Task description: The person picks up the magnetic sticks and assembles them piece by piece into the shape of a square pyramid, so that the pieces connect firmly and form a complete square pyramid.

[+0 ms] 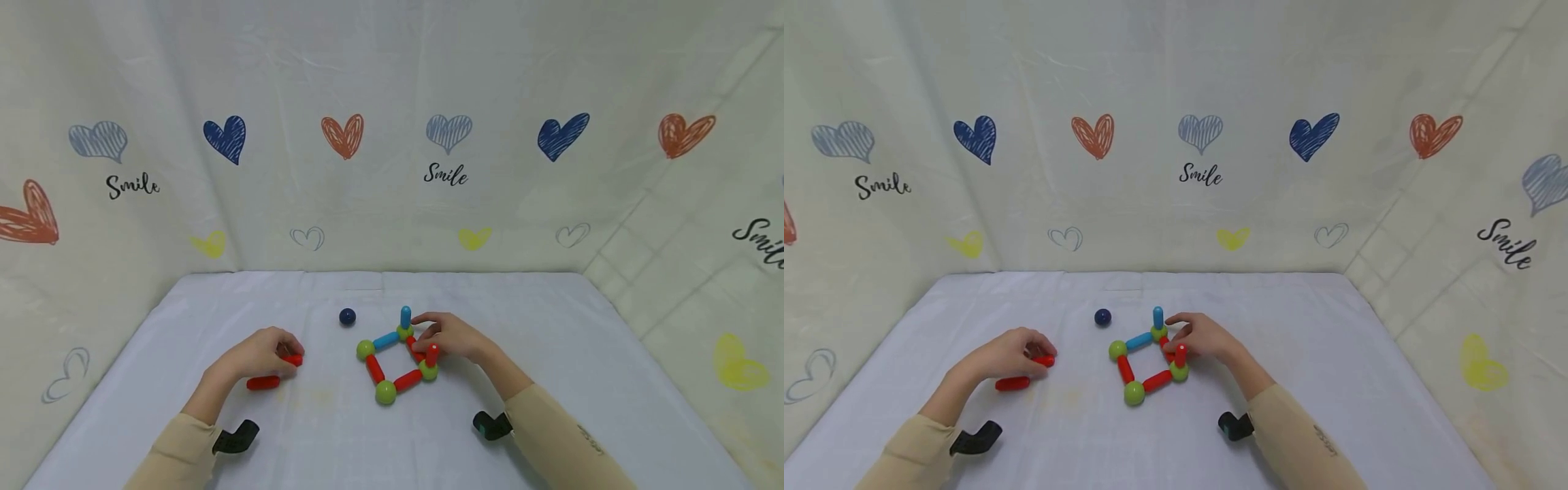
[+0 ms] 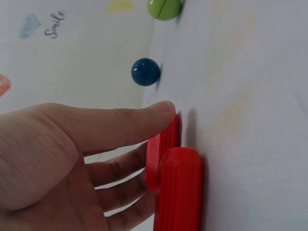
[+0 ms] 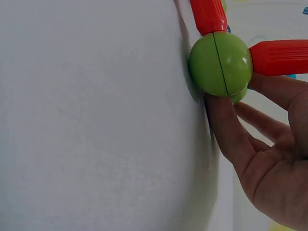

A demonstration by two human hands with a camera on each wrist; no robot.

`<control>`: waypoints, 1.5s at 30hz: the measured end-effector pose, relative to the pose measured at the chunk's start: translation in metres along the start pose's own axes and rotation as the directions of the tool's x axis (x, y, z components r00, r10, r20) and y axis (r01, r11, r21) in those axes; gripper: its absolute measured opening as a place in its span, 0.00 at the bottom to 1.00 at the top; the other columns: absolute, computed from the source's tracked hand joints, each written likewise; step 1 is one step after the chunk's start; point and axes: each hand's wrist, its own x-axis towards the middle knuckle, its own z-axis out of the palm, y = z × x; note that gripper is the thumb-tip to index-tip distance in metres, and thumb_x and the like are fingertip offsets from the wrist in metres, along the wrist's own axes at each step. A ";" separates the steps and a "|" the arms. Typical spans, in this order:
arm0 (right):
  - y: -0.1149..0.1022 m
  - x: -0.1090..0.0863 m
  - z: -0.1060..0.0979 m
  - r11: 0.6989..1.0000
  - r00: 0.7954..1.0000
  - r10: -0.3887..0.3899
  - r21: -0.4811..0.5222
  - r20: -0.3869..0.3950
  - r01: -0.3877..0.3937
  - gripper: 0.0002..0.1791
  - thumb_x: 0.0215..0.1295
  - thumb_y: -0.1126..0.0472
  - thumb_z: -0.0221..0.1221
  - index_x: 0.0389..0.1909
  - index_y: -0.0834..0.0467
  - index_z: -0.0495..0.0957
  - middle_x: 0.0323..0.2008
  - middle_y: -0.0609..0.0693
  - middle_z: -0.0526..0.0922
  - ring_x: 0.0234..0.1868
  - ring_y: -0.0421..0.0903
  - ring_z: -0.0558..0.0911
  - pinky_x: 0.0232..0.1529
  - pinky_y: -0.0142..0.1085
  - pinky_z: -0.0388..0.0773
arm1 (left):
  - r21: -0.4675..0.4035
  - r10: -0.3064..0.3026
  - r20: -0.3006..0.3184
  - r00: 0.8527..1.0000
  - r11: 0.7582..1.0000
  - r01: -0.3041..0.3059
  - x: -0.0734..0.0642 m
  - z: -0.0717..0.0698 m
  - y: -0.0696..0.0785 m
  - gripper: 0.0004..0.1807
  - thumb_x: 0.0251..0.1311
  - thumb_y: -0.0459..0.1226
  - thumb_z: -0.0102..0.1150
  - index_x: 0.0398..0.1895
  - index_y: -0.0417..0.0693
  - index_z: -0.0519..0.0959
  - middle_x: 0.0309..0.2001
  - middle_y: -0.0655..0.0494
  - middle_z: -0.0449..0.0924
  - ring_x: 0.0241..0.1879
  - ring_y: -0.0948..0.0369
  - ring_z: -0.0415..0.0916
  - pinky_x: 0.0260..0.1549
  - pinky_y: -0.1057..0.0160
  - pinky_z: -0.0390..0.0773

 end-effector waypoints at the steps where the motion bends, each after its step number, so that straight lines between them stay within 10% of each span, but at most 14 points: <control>1: -0.001 0.000 0.000 1.000 1.000 0.001 0.000 0.005 -0.001 0.32 0.63 0.58 0.71 0.67 0.57 0.74 0.42 0.52 0.83 0.42 0.49 0.83 0.44 0.40 0.83 | -0.001 -0.005 -0.002 1.000 1.000 0.005 0.000 0.000 0.000 0.14 0.55 0.33 0.76 0.45 0.47 0.85 0.38 0.57 0.81 0.40 0.57 0.76 0.43 0.55 0.79; 20: -0.006 -0.005 0.006 0.999 0.998 0.028 -0.035 -0.053 -0.030 0.35 0.63 0.62 0.71 0.71 0.58 0.71 0.41 0.52 0.82 0.41 0.49 0.81 0.41 0.39 0.82 | 0.014 0.019 -0.079 0.997 1.000 -0.018 0.008 0.006 0.004 0.13 0.59 0.29 0.71 0.46 0.48 0.85 0.40 0.58 0.81 0.42 0.57 0.76 0.48 0.52 0.80; 34: -0.006 -0.014 0.015 0.999 0.990 0.017 -0.024 -0.142 -0.021 0.31 0.63 0.63 0.70 0.66 0.61 0.73 0.39 0.53 0.81 0.39 0.49 0.81 0.38 0.39 0.84 | -0.135 0.127 -0.306 0.943 0.975 -0.175 0.036 0.020 0.031 0.16 0.62 0.31 0.70 0.53 0.45 0.83 0.43 0.57 0.84 0.46 0.55 0.81 0.48 0.54 0.82; 45: -0.002 -0.016 0.019 1.000 0.983 0.023 0.003 -0.185 -0.023 0.33 0.60 0.63 0.72 0.65 0.63 0.71 0.39 0.53 0.80 0.39 0.49 0.81 0.36 0.39 0.85 | -0.281 0.106 -0.349 0.931 0.936 -0.211 0.053 0.036 0.051 0.17 0.61 0.32 0.72 0.53 0.49 0.82 0.47 0.56 0.84 0.50 0.55 0.81 0.50 0.53 0.82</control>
